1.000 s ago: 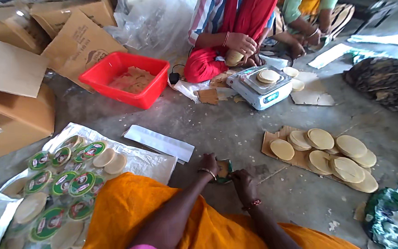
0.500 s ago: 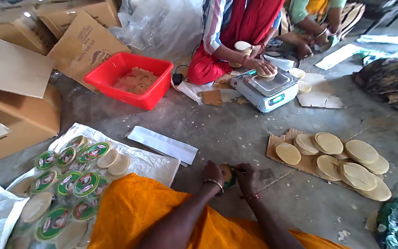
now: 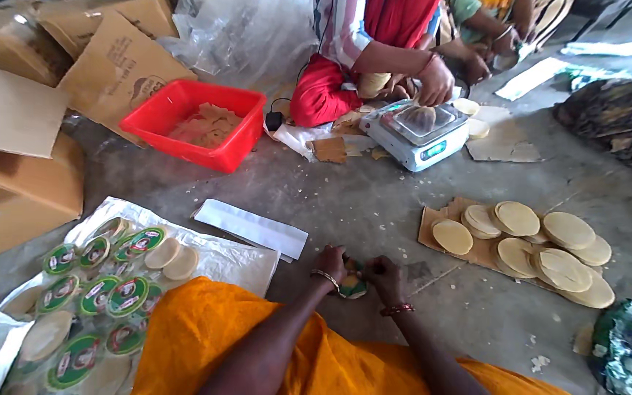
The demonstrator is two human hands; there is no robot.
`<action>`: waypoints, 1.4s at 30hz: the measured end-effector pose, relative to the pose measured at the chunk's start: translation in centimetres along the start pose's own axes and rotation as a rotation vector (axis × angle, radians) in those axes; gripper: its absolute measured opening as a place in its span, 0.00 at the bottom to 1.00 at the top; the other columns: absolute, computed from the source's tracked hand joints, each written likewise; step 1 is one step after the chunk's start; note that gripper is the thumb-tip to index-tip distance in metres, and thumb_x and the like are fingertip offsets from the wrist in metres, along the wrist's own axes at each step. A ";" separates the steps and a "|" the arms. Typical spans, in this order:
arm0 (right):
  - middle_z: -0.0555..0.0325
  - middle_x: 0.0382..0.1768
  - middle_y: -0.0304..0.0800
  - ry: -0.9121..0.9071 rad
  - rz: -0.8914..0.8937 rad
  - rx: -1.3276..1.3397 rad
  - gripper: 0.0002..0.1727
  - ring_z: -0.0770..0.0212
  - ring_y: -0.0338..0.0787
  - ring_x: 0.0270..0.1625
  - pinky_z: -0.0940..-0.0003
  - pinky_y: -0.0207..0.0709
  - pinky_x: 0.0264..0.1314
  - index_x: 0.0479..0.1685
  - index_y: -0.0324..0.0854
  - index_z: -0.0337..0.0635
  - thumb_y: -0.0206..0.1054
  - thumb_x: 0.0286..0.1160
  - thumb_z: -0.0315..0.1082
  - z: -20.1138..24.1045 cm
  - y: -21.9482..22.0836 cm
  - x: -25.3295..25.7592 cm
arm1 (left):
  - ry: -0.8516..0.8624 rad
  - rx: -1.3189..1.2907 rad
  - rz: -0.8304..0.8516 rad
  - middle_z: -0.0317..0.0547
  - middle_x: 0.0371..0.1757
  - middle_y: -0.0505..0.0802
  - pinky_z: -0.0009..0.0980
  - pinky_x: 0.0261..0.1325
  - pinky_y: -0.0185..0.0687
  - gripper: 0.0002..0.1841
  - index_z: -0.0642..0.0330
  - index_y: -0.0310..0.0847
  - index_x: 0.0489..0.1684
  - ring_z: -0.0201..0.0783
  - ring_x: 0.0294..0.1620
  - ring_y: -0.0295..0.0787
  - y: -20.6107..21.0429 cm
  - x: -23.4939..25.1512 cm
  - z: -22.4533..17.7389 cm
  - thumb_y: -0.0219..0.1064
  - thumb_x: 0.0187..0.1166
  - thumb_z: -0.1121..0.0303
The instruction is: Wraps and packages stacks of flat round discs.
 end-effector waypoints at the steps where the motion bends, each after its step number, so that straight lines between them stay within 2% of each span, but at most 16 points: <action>1: 0.49 0.34 0.91 -0.033 -0.004 0.019 0.16 0.56 0.90 0.36 0.55 0.85 0.45 0.43 0.87 0.33 0.85 0.57 0.26 0.3 0.3 0.3 | -0.004 -0.003 0.000 0.63 0.63 0.88 0.58 0.69 0.79 0.21 0.63 0.85 0.62 0.60 0.68 0.84 0.0 0.0 -0.1 0.78 0.73 0.65; 4: 0.47 0.38 0.91 -0.106 -0.042 0.067 0.10 0.56 0.90 0.40 0.57 0.85 0.50 0.37 0.88 0.31 0.83 0.59 0.23 0.5 0.7 0.3 | -0.138 -0.040 -0.048 0.66 0.67 0.86 0.58 0.68 0.81 0.26 0.64 0.80 0.70 0.62 0.69 0.84 0.5 -1.1 0.0 0.77 0.75 0.62; 6: 0.47 0.38 0.90 -0.128 -0.083 0.025 0.09 0.54 0.90 0.41 0.55 0.85 0.50 0.35 0.89 0.33 0.83 0.61 0.25 0.1 0.7 -0.4 | -0.298 -0.074 -0.060 0.70 0.74 0.80 0.55 0.73 0.79 0.36 0.69 0.66 0.81 0.63 0.72 0.82 1.0 -2.4 0.2 0.73 0.80 0.56; 8: 0.46 0.39 0.89 -0.122 -0.060 -0.104 0.07 0.53 0.90 0.43 0.55 0.85 0.52 0.36 0.89 0.33 0.79 0.67 0.28 0.3 0.9 -2.5 | -0.353 -0.088 -0.061 0.70 0.75 0.79 0.55 0.73 0.79 0.37 0.70 0.61 0.83 0.63 0.73 0.81 1.2 -3.5 0.5 0.70 0.82 0.55; 11: 0.40 0.46 0.91 -0.173 0.060 -0.348 0.08 0.47 0.92 0.50 0.53 0.85 0.60 0.43 0.92 0.31 0.71 0.76 0.29 2.4 1.0 -5.6 | -0.256 -0.079 -0.053 0.68 0.77 0.78 0.58 0.71 0.79 0.31 0.63 0.69 0.82 0.64 0.72 0.81 0.9 -3.6 0.9 0.70 0.82 0.59; 13: 0.40 0.48 0.92 -0.142 0.132 -0.326 0.10 0.48 0.92 0.52 0.54 0.84 0.63 0.46 0.91 0.31 0.69 0.79 0.30 2.1 0.7 -5.5 | -0.210 -0.089 -0.048 0.67 0.76 0.79 0.60 0.70 0.80 0.32 0.58 0.71 0.82 0.64 0.71 0.82 0.8 -3.2 1.2 0.73 0.80 0.56; 16: 0.46 0.36 0.92 -0.040 0.066 -0.052 0.09 0.55 0.91 0.38 0.56 0.86 0.49 0.42 0.89 0.30 0.77 0.69 0.29 -0.2 0.2 -3.2 | -0.182 -0.103 -0.050 0.66 0.72 0.83 0.61 0.69 0.79 0.30 0.58 0.76 0.77 0.64 0.70 0.83 0.7 -3.0 1.3 0.75 0.77 0.55; 18: 0.47 0.34 0.90 -0.055 0.022 0.012 0.16 0.54 0.90 0.35 0.53 0.85 0.45 0.48 0.86 0.31 0.81 0.63 0.27 -1.0 0.2 -2.1 | -0.168 -0.088 -0.040 0.64 0.69 0.85 0.61 0.67 0.80 0.28 0.58 0.79 0.73 0.62 0.69 0.84 0.6 -2.9 1.2 0.76 0.77 0.54; 20: 0.46 0.40 0.92 -0.177 0.029 0.006 0.17 0.55 0.92 0.40 0.56 0.88 0.48 0.55 0.87 0.32 0.79 0.65 0.26 -0.8 0.7 -1.7 | -0.157 -0.067 -0.030 0.64 0.66 0.87 0.61 0.67 0.81 0.26 0.59 0.82 0.69 0.62 0.67 0.85 0.5 -2.8 1.1 0.75 0.77 0.53; 24: 0.42 0.44 0.91 -0.354 -0.030 -0.015 0.06 0.53 0.92 0.44 0.59 0.89 0.51 0.41 0.90 0.30 0.76 0.67 0.23 -0.3 1.1 -2.3 | -0.167 -0.070 -0.120 0.65 0.69 0.85 0.58 0.68 0.81 0.25 0.59 0.82 0.69 0.62 0.69 0.84 0.5 -3.3 0.9 0.74 0.78 0.55; 26: 0.46 0.44 0.93 -0.370 -0.039 -0.057 0.07 0.55 0.94 0.43 0.60 0.89 0.51 0.44 0.90 0.32 0.75 0.69 0.25 -0.2 1.1 -2.7 | -0.100 -0.056 -0.231 0.66 0.73 0.82 0.54 0.71 0.80 0.22 0.58 0.83 0.70 0.61 0.73 0.81 0.6 -3.4 0.4 0.72 0.79 0.62; 28: 0.45 0.46 0.93 -0.413 -0.008 -0.129 0.09 0.55 0.94 0.46 0.59 0.89 0.55 0.49 0.90 0.32 0.71 0.74 0.26 0.1 1.5 -3.5 | -0.003 -0.033 -0.307 0.65 0.67 0.86 0.52 0.74 0.77 0.15 0.62 0.88 0.62 0.59 0.73 0.80 1.0 -3.3 0.2 0.66 0.83 0.66; 32: 0.41 0.51 0.92 -0.603 0.010 -0.311 0.13 0.48 0.95 0.49 0.56 0.90 0.55 0.49 0.93 0.34 0.63 0.75 0.20 0.4 2.5 -4.8 | -0.006 -0.053 -0.283 0.63 0.66 0.88 0.49 0.77 0.76 0.14 0.66 0.88 0.60 0.56 0.73 0.82 1.6 -3.0 0.4 0.63 0.86 0.67; 37: 0.38 0.67 0.84 -0.474 0.233 -0.557 0.21 0.41 0.90 0.62 0.50 0.85 0.64 0.65 0.87 0.35 0.55 0.78 0.18 1.3 3.2 -5.6 | 0.005 -0.122 -0.270 0.63 0.65 0.88 0.47 0.78 0.75 0.16 0.69 0.87 0.61 0.55 0.72 0.83 1.8 -3.3 0.6 0.60 0.87 0.68; 40: 0.38 0.73 0.80 -0.417 0.295 -0.638 0.20 0.39 0.86 0.68 0.48 0.82 0.68 0.64 0.86 0.34 0.54 0.78 0.18 1.8 3.2 -5.9 | 0.039 -0.118 -0.258 0.64 0.64 0.88 0.47 0.79 0.74 0.19 0.71 0.87 0.58 0.56 0.72 0.82 1.9 -3.6 0.4 0.66 0.83 0.61; 42: 0.40 0.74 0.79 -0.408 0.299 -0.672 0.23 0.40 0.85 0.70 0.49 0.82 0.68 0.68 0.85 0.37 0.54 0.78 0.18 1.8 3.3 -6.0 | 0.039 -0.085 -0.251 0.64 0.66 0.87 0.46 0.81 0.72 0.18 0.70 0.87 0.58 0.56 0.74 0.80 2.2 -3.3 0.4 0.67 0.84 0.62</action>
Point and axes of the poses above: each hand's wrist, its own x-axis towards the middle knuckle, its own y-axis out of the palm, z = x × y, the point moved 5 cm from there along x, towards the middle knuckle
